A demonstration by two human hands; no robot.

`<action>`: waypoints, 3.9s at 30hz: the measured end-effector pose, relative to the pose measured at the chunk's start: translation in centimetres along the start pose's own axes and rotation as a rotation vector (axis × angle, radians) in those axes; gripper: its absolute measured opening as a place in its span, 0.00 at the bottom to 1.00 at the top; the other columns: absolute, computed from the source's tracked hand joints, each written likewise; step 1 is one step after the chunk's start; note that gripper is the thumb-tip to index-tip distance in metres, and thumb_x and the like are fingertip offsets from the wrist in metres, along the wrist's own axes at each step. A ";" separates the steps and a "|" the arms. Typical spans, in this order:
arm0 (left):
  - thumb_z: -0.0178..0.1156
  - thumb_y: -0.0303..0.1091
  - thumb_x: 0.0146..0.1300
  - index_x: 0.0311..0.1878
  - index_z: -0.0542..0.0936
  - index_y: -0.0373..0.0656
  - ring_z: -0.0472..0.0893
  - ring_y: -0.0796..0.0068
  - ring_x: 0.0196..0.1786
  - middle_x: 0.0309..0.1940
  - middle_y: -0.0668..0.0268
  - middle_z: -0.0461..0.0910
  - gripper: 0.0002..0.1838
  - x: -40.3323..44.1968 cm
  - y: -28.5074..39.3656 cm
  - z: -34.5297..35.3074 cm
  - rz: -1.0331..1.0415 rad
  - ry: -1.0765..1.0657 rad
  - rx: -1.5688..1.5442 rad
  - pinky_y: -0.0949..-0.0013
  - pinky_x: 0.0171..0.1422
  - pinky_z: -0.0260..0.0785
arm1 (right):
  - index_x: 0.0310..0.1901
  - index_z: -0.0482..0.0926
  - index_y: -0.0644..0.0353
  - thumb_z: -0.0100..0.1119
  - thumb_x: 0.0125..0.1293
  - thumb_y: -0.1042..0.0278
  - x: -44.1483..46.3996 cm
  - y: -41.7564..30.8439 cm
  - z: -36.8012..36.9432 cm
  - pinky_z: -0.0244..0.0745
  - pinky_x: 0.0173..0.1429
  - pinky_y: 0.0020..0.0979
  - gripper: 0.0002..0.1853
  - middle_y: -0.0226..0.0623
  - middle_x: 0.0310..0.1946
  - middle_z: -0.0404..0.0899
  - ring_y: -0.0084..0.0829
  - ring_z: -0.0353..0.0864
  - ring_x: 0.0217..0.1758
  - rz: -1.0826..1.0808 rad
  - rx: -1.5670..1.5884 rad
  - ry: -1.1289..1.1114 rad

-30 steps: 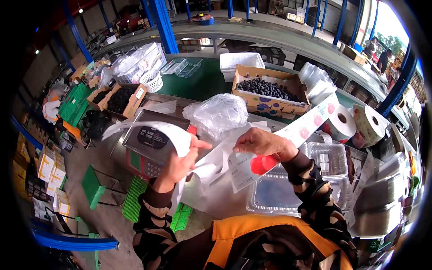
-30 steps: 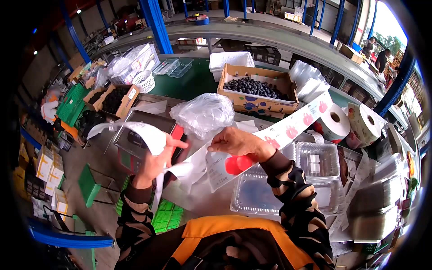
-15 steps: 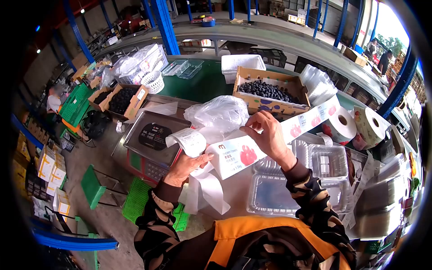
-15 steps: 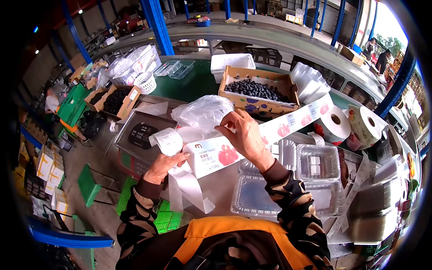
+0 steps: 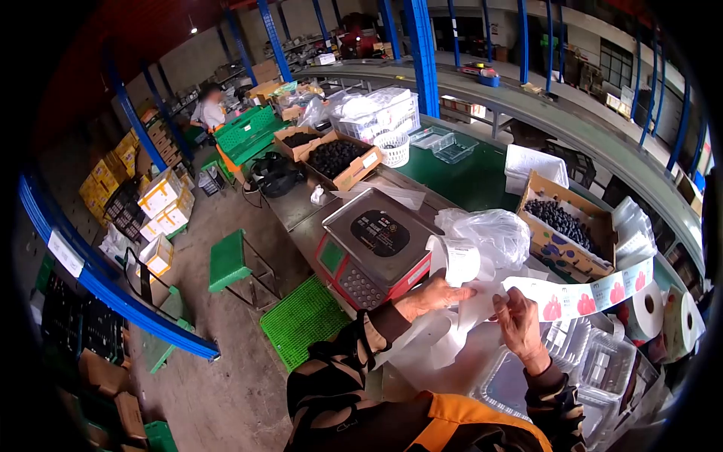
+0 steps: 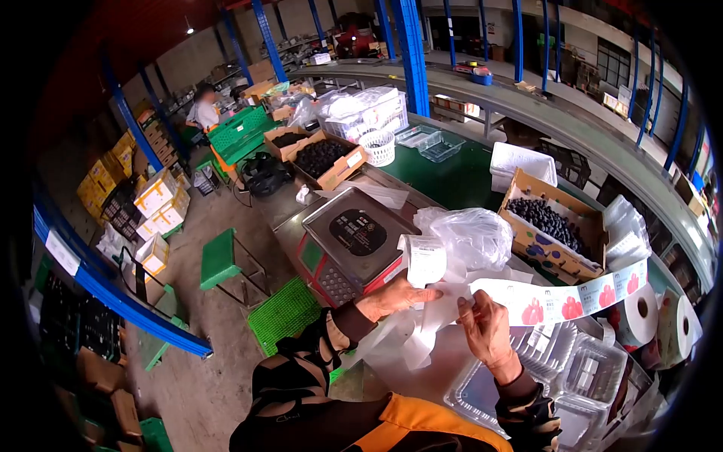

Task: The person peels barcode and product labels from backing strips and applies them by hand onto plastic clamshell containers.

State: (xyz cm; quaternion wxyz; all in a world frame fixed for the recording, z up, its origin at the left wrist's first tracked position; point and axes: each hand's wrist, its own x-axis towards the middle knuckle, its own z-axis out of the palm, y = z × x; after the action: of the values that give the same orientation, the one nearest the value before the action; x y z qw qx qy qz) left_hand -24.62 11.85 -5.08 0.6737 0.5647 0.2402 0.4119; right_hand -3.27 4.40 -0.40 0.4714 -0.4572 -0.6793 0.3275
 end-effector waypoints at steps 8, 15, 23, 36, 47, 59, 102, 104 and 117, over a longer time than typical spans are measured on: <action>0.61 0.27 0.62 0.47 0.83 0.40 0.76 0.82 0.32 0.35 0.69 0.83 0.11 1.8 -2.1 -10.9 -0.097 0.715 -0.006 0.76 0.34 0.68 | 0.48 0.76 0.66 0.50 0.72 0.59 -5.7 1.6 -15.1 0.80 0.52 0.37 0.16 0.40 0.43 0.81 0.33 0.82 0.47 0.080 0.820 0.667; 0.55 0.26 0.65 0.43 0.73 0.42 0.77 0.78 0.30 0.38 0.60 0.81 0.04 -3.1 6.6 -2.0 0.412 0.665 0.202 0.77 0.35 0.66 | 0.41 0.69 0.63 0.54 0.70 0.64 -6.1 -2.2 -14.7 0.71 0.36 0.29 0.11 0.34 0.34 0.76 0.26 0.75 0.33 0.043 0.592 0.781; 0.52 0.27 0.61 0.42 0.62 0.45 0.65 0.44 0.71 0.68 0.37 0.63 0.10 -3.3 2.5 11.9 -0.053 -0.109 -0.313 0.48 0.76 0.55 | 0.39 0.64 0.61 0.65 0.68 0.61 -4.1 -0.2 -3.1 0.70 0.23 0.21 0.18 0.30 0.23 0.73 0.20 0.75 0.20 0.246 0.449 0.284; 0.54 0.30 0.54 0.39 0.65 0.48 0.76 0.57 0.59 0.54 0.52 0.76 0.10 -2.4 -3.2 10.0 -0.403 -0.132 -0.679 0.56 0.66 0.67 | 0.67 0.66 0.72 0.70 0.57 0.40 -14.8 6.6 -10.5 0.68 0.64 0.31 0.47 0.42 0.57 0.78 0.30 0.76 0.58 0.563 0.774 0.085; 0.52 0.25 0.63 0.40 0.68 0.46 0.82 0.59 0.53 0.62 0.46 0.73 0.05 -3.3 -4.6 7.3 -0.204 -0.098 0.070 0.71 0.47 0.72 | 0.43 0.86 0.64 0.72 0.60 0.70 -22.6 9.3 -16.1 0.81 0.40 0.23 0.11 0.34 0.34 0.87 0.21 0.84 0.34 0.771 0.383 0.392; 0.48 0.18 0.62 0.43 0.65 0.42 0.78 0.64 0.54 0.55 0.55 0.77 0.10 -5.5 -10.7 10.1 -0.194 -0.400 0.401 0.63 0.60 0.69 | 0.43 0.86 0.67 0.76 0.55 0.65 -22.1 12.0 -11.4 0.81 0.39 0.25 0.17 0.35 0.35 0.87 0.23 0.85 0.34 0.886 0.318 0.287; 0.49 0.19 0.60 0.38 0.67 0.40 0.77 0.70 0.47 0.49 0.56 0.80 0.06 -2.8 -14.1 11.6 -0.048 -0.368 0.473 0.66 0.54 0.69 | 0.59 0.74 0.54 0.72 0.44 0.67 -22.1 7.6 -9.7 0.60 0.71 0.42 0.35 0.41 0.59 0.71 0.41 0.68 0.66 0.036 -0.715 -0.333; 0.49 0.18 0.63 0.39 0.67 0.42 0.71 0.82 0.37 0.54 0.56 0.79 0.06 -2.5 -13.6 11.8 -0.110 -0.279 0.320 0.75 0.45 0.67 | 0.59 0.75 0.54 0.70 0.45 0.67 -21.3 6.0 -10.3 0.61 0.70 0.42 0.34 0.40 0.58 0.73 0.41 0.70 0.64 0.009 -0.676 -0.309; 0.58 0.25 0.53 0.38 0.72 0.39 0.77 0.60 0.45 0.38 0.59 0.76 0.09 11.1 -17.1 8.6 -0.010 -0.009 0.883 0.59 0.56 0.69 | 0.49 0.78 0.58 0.55 0.62 0.76 -16.6 2.3 -14.3 0.78 0.44 0.36 0.13 0.37 0.42 0.84 0.39 0.84 0.42 -0.034 -0.878 0.173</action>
State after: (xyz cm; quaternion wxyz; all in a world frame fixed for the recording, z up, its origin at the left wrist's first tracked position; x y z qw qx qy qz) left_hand -6.96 15.78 -17.75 0.3709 0.7988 0.3930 0.2643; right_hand 13.15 -10.03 -3.20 0.2929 -0.6285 -0.7195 -0.0389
